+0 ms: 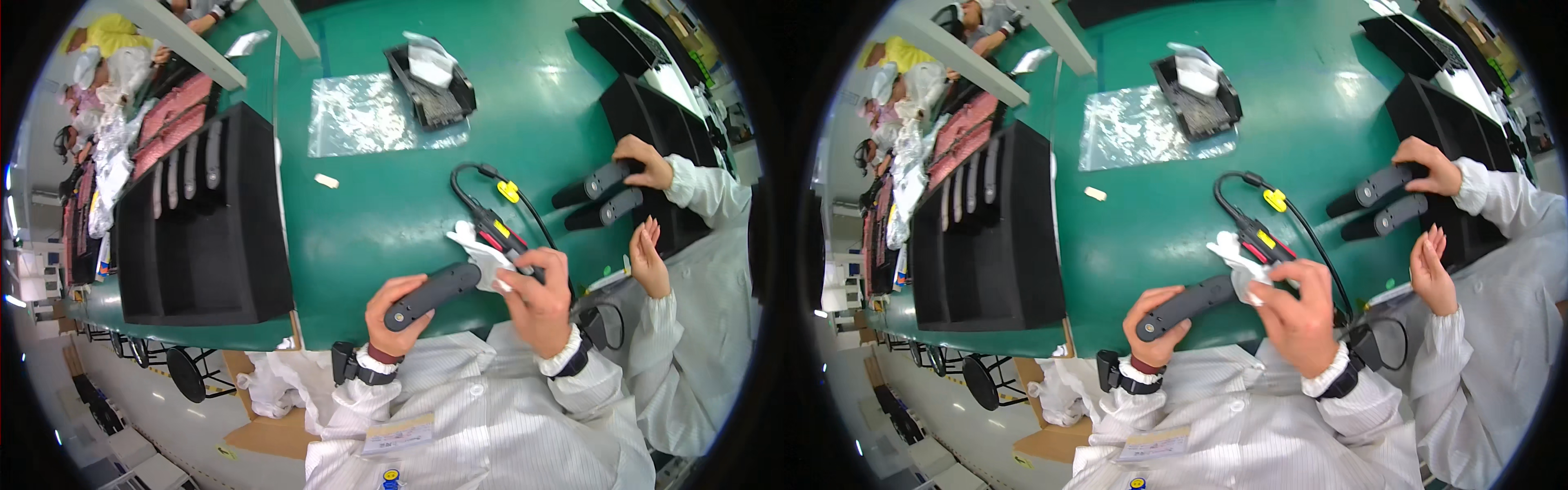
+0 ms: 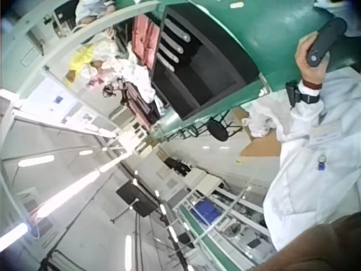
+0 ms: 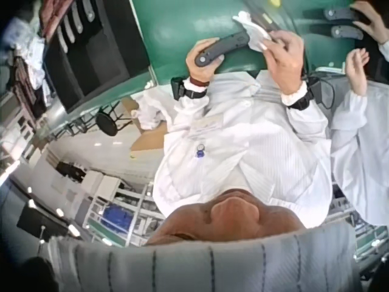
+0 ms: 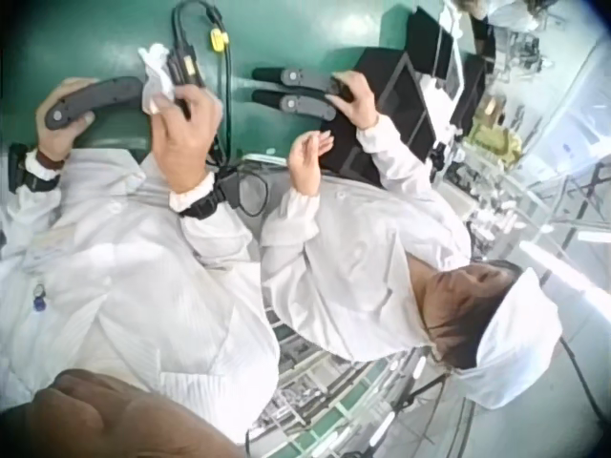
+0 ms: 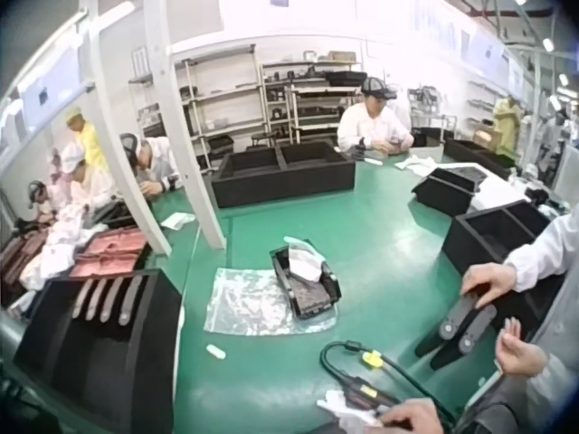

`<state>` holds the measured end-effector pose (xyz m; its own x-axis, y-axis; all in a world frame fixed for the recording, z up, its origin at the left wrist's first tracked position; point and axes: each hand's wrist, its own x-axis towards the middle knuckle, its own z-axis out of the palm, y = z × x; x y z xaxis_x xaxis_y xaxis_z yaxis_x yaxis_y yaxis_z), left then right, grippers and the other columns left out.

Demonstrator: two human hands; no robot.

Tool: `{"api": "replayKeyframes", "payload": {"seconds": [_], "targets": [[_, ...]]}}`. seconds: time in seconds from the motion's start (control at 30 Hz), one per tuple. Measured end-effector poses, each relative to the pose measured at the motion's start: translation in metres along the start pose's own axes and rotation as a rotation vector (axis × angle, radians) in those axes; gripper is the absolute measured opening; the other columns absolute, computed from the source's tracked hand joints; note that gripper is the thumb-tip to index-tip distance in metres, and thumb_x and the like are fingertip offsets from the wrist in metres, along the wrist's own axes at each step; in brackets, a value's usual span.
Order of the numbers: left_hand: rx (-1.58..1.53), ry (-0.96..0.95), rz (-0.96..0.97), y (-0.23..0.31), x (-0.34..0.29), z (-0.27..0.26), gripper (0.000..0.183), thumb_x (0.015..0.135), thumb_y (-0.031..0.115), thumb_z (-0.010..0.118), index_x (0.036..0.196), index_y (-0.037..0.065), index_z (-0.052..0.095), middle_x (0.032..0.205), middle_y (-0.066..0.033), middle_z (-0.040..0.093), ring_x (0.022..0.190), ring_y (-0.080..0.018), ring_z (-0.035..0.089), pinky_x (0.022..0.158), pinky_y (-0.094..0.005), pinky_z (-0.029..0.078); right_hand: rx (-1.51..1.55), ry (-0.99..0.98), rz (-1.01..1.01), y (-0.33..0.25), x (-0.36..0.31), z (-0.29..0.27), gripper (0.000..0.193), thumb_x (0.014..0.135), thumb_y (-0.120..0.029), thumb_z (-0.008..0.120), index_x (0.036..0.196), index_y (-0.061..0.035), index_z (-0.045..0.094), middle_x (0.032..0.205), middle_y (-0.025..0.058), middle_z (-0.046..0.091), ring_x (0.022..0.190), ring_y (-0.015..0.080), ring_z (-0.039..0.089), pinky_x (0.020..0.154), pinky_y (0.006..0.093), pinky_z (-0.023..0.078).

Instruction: Assembling components of an electronic device using manual tools and an electric screwdriver.

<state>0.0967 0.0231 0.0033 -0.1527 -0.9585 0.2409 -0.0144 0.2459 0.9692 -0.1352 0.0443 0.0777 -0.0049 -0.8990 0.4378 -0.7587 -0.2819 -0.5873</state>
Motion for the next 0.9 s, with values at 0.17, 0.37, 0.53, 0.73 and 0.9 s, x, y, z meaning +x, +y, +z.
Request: {"api": "replayKeyframes", "payload": {"seconds": [0.17, 0.37, 0.53, 0.73, 0.9], "targets": [[0.067, -0.02, 0.042, -0.003, -0.008, 0.005, 0.05, 0.067, -0.007, 0.076, 0.115, 0.002, 0.063, 0.114, -0.0164, 0.067, 0.106, -0.0287, 0.066, 0.093, -0.0376, 0.051, 0.573, 0.134, 0.422, 0.005, -0.018, 0.006, 0.009, 0.087, 0.004, 0.062, 0.095, 0.0013, 0.063, 0.099, 0.0153, 0.062, 0.087, 0.026, 0.061, 0.079, 0.0334, 0.048], [0.208, 0.089, 0.015, 0.019, -0.019, 0.008, 0.066, 0.071, 0.009, 0.086, 0.128, 0.003, 0.054, 0.116, -0.0151, 0.066, 0.107, -0.0279, 0.065, 0.094, -0.0368, 0.051, 0.446, -0.03, 0.251, -0.001, -0.043, 0.038, 0.007, 0.089, -0.004, 0.06, 0.093, 0.001, 0.059, 0.084, 0.0148, 0.061, 0.076, 0.0285, 0.061, 0.07, 0.0364, 0.047], [0.582, -0.037, -0.004, 0.06, -0.003, -0.009, 0.04, 0.077, 0.024, 0.081, 0.109, 0.005, 0.069, 0.103, -0.0134, 0.071, 0.094, -0.0324, 0.068, 0.082, -0.0377, 0.053, 0.55, -0.052, 0.298, 0.009, -0.055, 0.068, 0.011, 0.092, -0.008, 0.057, 0.098, 0.0017, 0.055, 0.082, 0.0143, 0.058, 0.074, 0.0278, 0.058, 0.069, 0.0368, 0.045], [0.629, 0.098, -0.015, 0.096, 0.002, -0.034, 0.041, 0.075, 0.02, 0.083, 0.109, 0.002, 0.068, 0.101, -0.0169, 0.071, 0.087, -0.0304, 0.07, 0.076, -0.0354, 0.055, 0.596, -0.052, 0.382, 0.017, -0.055, 0.074, 0.014, 0.095, -0.01, 0.056, 0.101, 0.002, 0.053, 0.087, 0.0132, 0.058, 0.077, 0.0222, 0.056, 0.071, 0.034, 0.045], [0.663, 0.381, 0.037, 0.162, 0.014, -0.09, 0.042, 0.072, 0.014, 0.085, 0.107, -0.001, 0.067, 0.095, -0.0147, 0.071, 0.085, -0.0199, 0.069, 0.077, -0.0311, 0.054, 0.642, -0.026, 0.388, 0.024, -0.058, 0.076, 0.014, 0.095, -0.01, 0.056, 0.101, 0.0016, 0.052, 0.086, 0.0127, 0.057, 0.078, 0.0222, 0.056, 0.072, 0.0338, 0.045]]}}
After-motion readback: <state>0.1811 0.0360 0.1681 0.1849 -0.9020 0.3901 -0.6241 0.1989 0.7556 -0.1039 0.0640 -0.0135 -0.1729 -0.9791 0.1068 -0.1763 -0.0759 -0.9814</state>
